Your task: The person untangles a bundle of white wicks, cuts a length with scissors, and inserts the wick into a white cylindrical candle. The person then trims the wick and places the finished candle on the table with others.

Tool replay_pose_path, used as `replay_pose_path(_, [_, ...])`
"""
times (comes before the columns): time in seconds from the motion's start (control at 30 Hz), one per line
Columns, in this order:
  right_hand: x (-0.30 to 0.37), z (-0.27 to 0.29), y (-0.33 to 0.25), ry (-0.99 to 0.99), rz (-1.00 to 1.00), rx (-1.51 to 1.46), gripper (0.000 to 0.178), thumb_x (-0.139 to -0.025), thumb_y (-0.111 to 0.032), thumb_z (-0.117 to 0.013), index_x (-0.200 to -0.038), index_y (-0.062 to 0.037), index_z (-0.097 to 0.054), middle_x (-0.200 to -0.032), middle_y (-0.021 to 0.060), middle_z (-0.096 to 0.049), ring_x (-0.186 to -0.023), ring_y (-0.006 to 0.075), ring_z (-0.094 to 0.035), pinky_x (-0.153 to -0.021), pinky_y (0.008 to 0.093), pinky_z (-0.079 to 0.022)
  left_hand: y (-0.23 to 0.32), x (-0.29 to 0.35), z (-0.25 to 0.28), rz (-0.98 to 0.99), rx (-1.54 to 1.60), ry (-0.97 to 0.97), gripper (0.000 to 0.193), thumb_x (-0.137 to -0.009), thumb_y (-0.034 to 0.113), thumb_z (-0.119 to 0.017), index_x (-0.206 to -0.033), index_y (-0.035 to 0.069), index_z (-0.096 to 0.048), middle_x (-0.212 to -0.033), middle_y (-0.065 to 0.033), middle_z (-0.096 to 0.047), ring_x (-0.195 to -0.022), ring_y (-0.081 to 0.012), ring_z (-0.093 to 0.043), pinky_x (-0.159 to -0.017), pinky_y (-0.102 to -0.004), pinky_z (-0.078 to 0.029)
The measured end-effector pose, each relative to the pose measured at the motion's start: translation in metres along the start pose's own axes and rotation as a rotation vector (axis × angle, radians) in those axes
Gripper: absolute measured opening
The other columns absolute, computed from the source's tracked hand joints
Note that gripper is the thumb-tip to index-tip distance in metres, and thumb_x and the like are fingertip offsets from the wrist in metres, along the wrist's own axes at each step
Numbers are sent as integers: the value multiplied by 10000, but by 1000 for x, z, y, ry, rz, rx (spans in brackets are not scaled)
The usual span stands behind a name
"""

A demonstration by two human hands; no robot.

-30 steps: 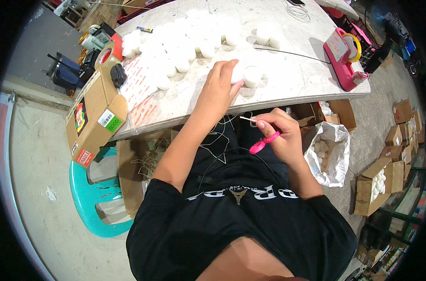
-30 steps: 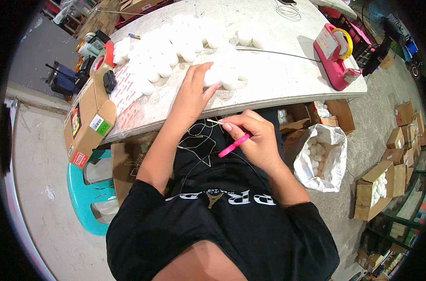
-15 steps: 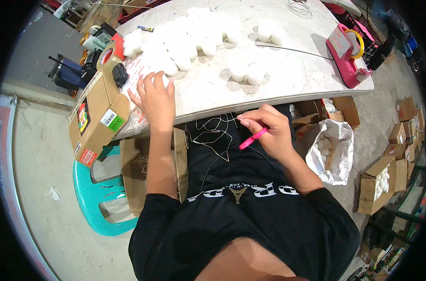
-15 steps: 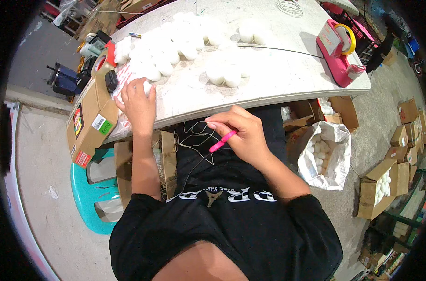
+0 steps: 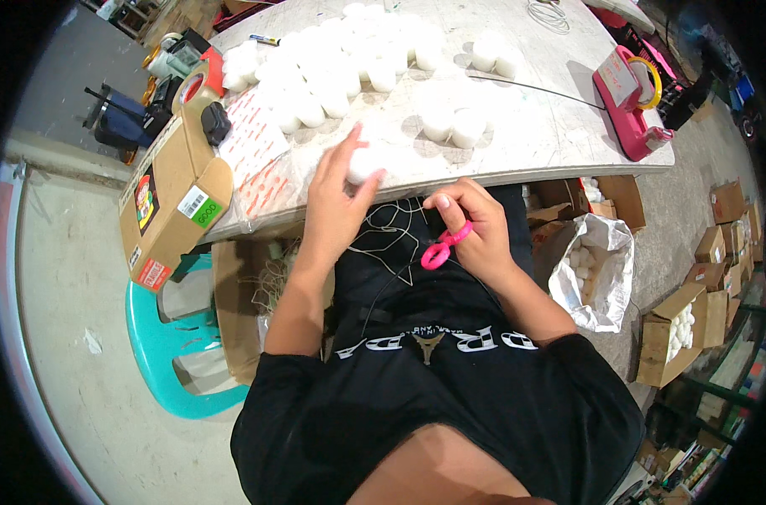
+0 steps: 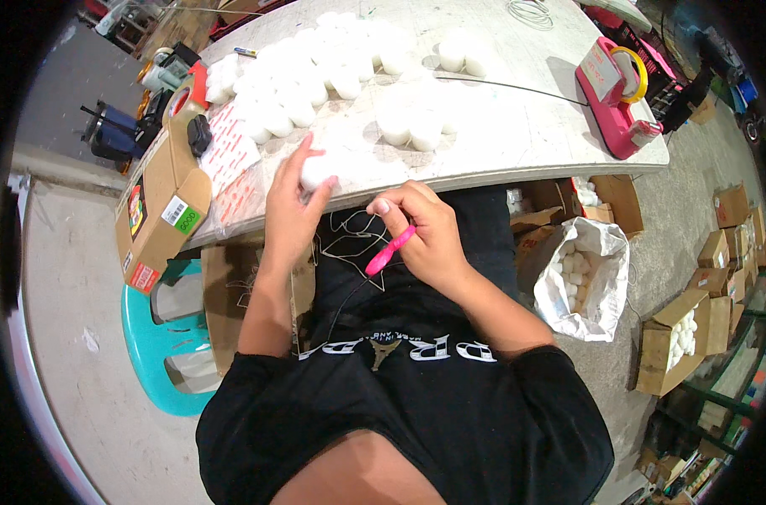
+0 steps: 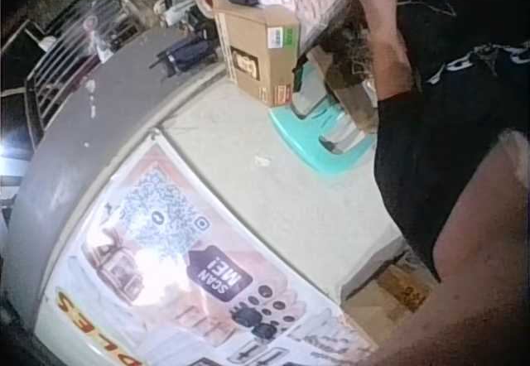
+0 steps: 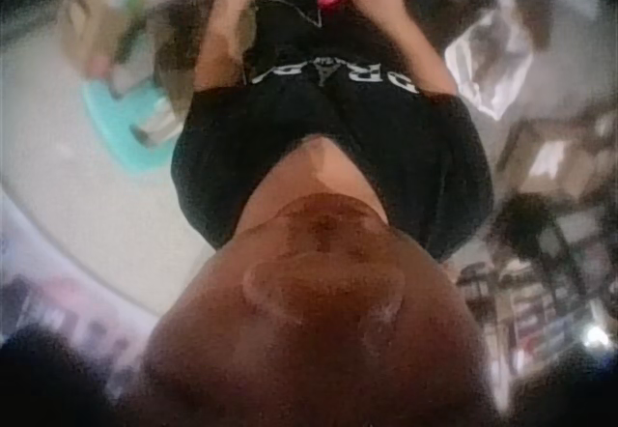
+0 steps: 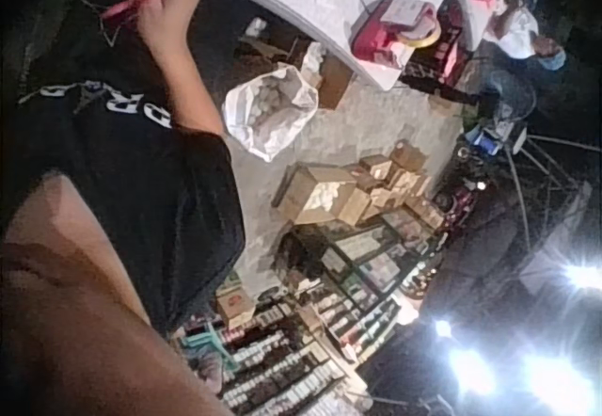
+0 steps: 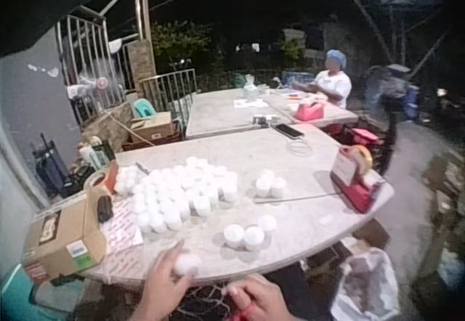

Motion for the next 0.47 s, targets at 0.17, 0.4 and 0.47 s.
replay_pose_path(0.17, [0, -3, -9, 24, -116, -13, 93, -902, -86, -559, -917, -35, -635, -782, 75, -608, -729, 188, -566, -675, 305, -451, -1, 30, -11, 648, 1615, -336, 690, -838, 345, -680, -1362, 37, -352, -1003, -65, -582, -949, -147, -563, -808, -321, -493])
replay_pose_path(0.4, [4, 5, -15, 30, 95, 124, 171, -821, -32, -643, -987, -69, -656, -851, 72, -671, -774, 197, -615, -684, 295, -485, 29, 34, -11, 326, 1053, -397, 895, -808, 528, -603, -1458, 70, -194, -1094, -61, -537, -935, -139, -543, -797, -336, -488])
replay_pose_path(0.47, [7, 8, -20, 10, 26, 131, 178, -828, -31, -639, -999, -75, -661, -853, 83, -676, -854, 193, -637, -734, 289, -498, 20, 34, -10, 274, 929, -428, 906, -809, 514, -611, -1469, 87, -161, -1142, -52, -514, -993, -155, -540, -894, -374, -471])
Point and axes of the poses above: each hand's wrist, its own x-axis away from the middle knuckle, its own z-axis out of the back of the hand, y = z × x, the point moved 1 cm from there along -x, towards the middle knuckle
